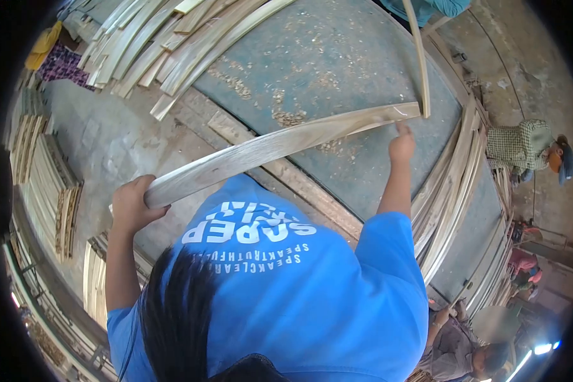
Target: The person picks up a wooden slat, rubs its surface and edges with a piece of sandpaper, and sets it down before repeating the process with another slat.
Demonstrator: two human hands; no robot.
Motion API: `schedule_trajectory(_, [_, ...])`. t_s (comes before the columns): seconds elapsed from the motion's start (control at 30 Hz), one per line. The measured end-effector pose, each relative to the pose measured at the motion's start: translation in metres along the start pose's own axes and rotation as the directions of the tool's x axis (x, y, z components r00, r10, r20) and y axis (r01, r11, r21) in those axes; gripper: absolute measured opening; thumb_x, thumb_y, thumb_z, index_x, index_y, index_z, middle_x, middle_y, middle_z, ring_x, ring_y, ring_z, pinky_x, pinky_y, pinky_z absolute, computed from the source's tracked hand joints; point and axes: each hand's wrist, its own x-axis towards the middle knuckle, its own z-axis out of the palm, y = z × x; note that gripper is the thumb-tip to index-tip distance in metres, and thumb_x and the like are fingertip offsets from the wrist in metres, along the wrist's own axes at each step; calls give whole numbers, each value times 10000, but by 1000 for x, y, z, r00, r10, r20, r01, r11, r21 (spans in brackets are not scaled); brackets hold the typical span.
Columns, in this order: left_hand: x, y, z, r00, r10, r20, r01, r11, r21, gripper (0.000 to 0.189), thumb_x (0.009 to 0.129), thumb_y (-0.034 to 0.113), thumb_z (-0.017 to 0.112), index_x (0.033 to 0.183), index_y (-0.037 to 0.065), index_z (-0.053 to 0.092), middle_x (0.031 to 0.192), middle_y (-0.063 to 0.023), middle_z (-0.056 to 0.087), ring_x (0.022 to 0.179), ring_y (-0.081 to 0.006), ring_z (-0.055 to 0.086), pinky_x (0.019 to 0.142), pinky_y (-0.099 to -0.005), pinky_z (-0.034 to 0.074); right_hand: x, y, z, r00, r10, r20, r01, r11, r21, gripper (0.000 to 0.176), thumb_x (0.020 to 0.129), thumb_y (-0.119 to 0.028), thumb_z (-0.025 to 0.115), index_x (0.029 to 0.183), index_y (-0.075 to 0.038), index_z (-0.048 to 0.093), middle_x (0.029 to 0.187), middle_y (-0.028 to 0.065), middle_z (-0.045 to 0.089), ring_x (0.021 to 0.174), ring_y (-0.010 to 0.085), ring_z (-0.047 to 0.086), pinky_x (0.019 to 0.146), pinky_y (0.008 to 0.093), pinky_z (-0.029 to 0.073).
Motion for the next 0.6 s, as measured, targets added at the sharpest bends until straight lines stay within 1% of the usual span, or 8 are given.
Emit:
schedule_trajectory(0.1, [-14, -13, 9, 999, -51, -17, 51, 999, -15, 602, 585, 367, 880, 1091, 108, 683, 949, -130, 717, 848, -342, 698, 754, -442, 546, 4, -24, -22, 992, 42, -123, -29, 994, 107, 727, 737, 164, 407, 1411, -46, 580, 1317, 175, 668, 1263, 379, 589, 1072, 430, 460])
schedule_trajectory(0.17, [-34, -25, 31, 986, -167, 27, 167, 985, -32, 635, 618, 412, 874, 1137, 97, 688, 972, -144, 727, 888, -331, 710, 781, -433, 552, 6, -46, -41, 976, 87, -201, -46, 979, 201, 755, 741, 169, 394, 1454, -33, 533, 1341, 156, 661, 1289, 373, 575, 1092, 414, 444])
schedule_trajectory(0.3, [-63, -35, 99, 899, -405, 165, 433, 878, -202, 678, 672, 490, 850, 1178, 71, 684, 983, -173, 740, 923, -343, 718, 821, -427, 554, -11, -71, -63, 969, 177, -173, -128, 956, 262, 764, 761, 164, 381, 1498, -16, 469, 1380, 124, 644, 1363, 341, 526, 1138, 380, 395])
schedule_trajectory(0.37, [-38, -22, 98, 904, -407, 130, 427, 868, -253, 682, 677, 497, 847, 1183, 70, 685, 986, -177, 741, 927, -357, 716, 828, -436, 553, -31, -75, -66, 944, 248, -216, -174, 934, 313, 760, 762, 166, 377, 1494, -15, 475, 1385, 123, 641, 1379, 332, 515, 1144, 374, 388])
schedule_trajectory(0.43, [-2, -24, 98, 915, -386, 117, 403, 863, -305, 686, 681, 505, 843, 1188, 69, 687, 988, -182, 741, 930, -371, 714, 834, -445, 551, -59, -79, -73, 950, 284, -131, -231, 920, 318, 779, 756, 175, 362, 1492, -46, 492, 1398, 129, 627, 1375, 324, 521, 1135, 372, 403])
schedule_trajectory(0.5, [48, -28, 106, 883, -468, 35, 461, 852, -248, 745, 689, 516, 839, 1261, 74, 661, 1049, -201, 731, 968, -383, 706, 859, -446, 544, -96, -66, -66, 948, 305, -85, -258, 899, 353, 807, 740, 182, 362, 1484, -89, 516, 1392, 144, 626, 1358, 331, 536, 1123, 376, 419])
schedule_trajectory(0.53, [73, -36, 113, 921, -385, 51, 386, 894, -227, 745, 689, 516, 839, 1261, 74, 661, 1049, -201, 731, 968, -383, 706, 859, -446, 544, -116, -60, -62, 951, 305, -50, -272, 903, 332, 810, 735, 180, 369, 1477, -103, 528, 1382, 148, 631, 1351, 334, 541, 1121, 381, 423])
schedule_trajectory(0.6, [124, -59, 123, 902, -364, -231, 364, 930, -45, 771, 750, 510, 805, 1378, 118, 591, 1274, -204, 662, 1139, -379, 649, 929, -485, 513, -155, -61, -67, 937, 349, 9, -332, 885, 327, 807, 725, 177, 384, 1459, -115, 551, 1379, 156, 629, 1333, 339, 556, 1118, 383, 427])
